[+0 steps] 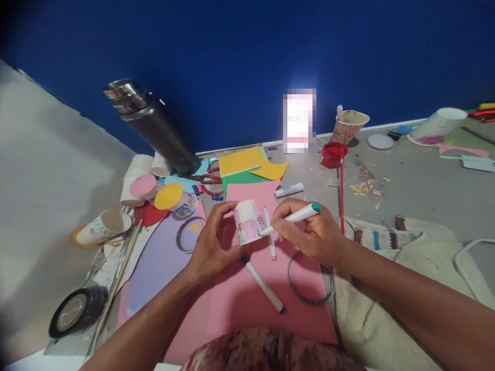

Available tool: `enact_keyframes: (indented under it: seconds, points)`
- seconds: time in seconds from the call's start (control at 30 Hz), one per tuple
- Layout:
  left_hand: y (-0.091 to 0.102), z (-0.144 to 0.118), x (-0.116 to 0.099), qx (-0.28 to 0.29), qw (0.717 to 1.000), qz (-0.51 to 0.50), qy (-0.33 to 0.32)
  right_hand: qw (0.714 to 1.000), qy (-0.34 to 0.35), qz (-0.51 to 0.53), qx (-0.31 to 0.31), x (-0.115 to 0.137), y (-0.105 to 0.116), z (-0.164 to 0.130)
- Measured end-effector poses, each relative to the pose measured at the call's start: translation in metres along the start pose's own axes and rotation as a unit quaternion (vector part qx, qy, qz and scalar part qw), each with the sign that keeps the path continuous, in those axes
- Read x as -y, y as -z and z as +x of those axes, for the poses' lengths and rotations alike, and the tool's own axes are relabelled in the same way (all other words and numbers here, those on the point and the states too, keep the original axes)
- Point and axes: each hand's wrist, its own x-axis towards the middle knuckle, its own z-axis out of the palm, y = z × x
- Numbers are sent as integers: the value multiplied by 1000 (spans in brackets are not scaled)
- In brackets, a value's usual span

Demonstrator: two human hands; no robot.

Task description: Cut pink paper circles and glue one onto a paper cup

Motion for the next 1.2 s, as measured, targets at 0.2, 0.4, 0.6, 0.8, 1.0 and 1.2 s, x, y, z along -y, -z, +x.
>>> enact_keyframes:
  seconds: [0.2,0.4,0.6,0.8,1.0,1.2]
  points:
    - [1,-1,1,-5,1000,11,-1,1000,2,5,-3,-3,0,-1]
    - [0,-1,3,4,1000,13,-3,1000,7,1,-11,-4,0,1]
    - [0,-1,3,4,1000,18,-4,1000,17,-1,-20,-2,1,1]
    - [0,-2,5,-4,1000,19,-3,1000,7,5,-19,-5,0,-1]
    - [-2,-1,9,-29,999,-44,9,993,13,31,-111,-16,-1,2]
    - [-3,-2,15,-30,997,-65,3,991,4,-56,-119,-21,-2,7]
